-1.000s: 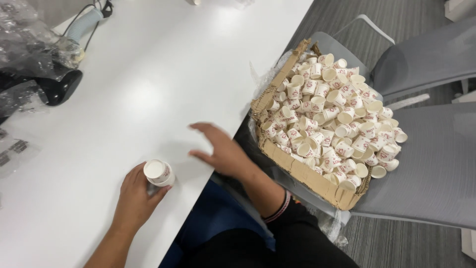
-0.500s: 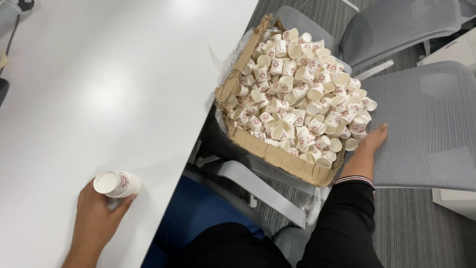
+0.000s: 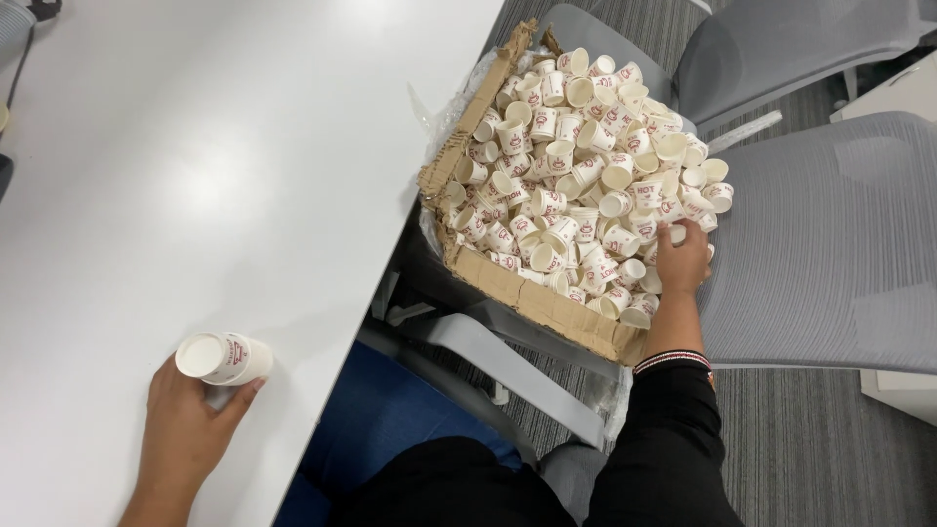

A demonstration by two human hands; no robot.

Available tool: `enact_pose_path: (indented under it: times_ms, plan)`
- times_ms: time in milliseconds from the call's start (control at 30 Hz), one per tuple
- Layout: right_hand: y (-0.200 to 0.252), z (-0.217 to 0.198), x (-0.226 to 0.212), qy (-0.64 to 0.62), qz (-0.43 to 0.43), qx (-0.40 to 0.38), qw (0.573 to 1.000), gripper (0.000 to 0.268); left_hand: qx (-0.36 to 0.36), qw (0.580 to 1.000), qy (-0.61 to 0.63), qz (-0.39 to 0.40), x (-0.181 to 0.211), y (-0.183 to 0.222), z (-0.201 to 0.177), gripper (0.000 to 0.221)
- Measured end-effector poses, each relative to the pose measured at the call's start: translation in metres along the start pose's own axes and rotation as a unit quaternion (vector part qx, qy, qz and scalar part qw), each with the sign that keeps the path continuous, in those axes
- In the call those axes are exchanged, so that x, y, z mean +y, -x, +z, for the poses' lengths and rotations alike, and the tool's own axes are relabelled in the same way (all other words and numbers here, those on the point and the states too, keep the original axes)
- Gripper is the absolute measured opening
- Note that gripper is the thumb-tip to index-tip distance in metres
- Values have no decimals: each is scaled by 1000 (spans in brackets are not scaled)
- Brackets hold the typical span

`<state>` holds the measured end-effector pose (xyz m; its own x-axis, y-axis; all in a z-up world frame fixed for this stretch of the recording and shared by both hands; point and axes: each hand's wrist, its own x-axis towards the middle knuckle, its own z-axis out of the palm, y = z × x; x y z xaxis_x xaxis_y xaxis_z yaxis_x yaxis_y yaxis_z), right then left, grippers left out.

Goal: Stacking small paper cups and sealing them into plastic sleeves.

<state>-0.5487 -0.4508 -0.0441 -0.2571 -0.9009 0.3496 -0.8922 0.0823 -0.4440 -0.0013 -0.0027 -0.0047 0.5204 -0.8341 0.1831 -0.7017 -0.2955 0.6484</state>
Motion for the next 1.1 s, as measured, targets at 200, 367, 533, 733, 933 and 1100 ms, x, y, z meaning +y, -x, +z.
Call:
enact_pose_path:
  times_ms: [200, 367, 533, 733, 933, 1100]
  plan:
    - [48, 23, -75, -45, -169, -6, 985, 54, -17, 999, 20, -27, 6, 0, -3, 47]
    - [86, -2, -147, -170, -321, -85, 928, 48, -21, 999, 23, -27, 7, -1, -5, 45]
    - [36, -11, -74, -168, -177, 95, 965, 26, -21, 999, 31, -21, 6, -1, -6, 43]
    - [-14, -13, 35, 239, 71, -202, 947, 55, -19, 999, 20, -26, -15, 5, 6, 54]
    - [-51, 19, 87, 272, 18, -204, 940, 50, -14, 1000, -3, -27, -23, 8, 11, 65]
    - [-43, 9, 41, 351, 100, -204, 909, 54, -14, 999, 0, -29, -20, 8, 7, 63]
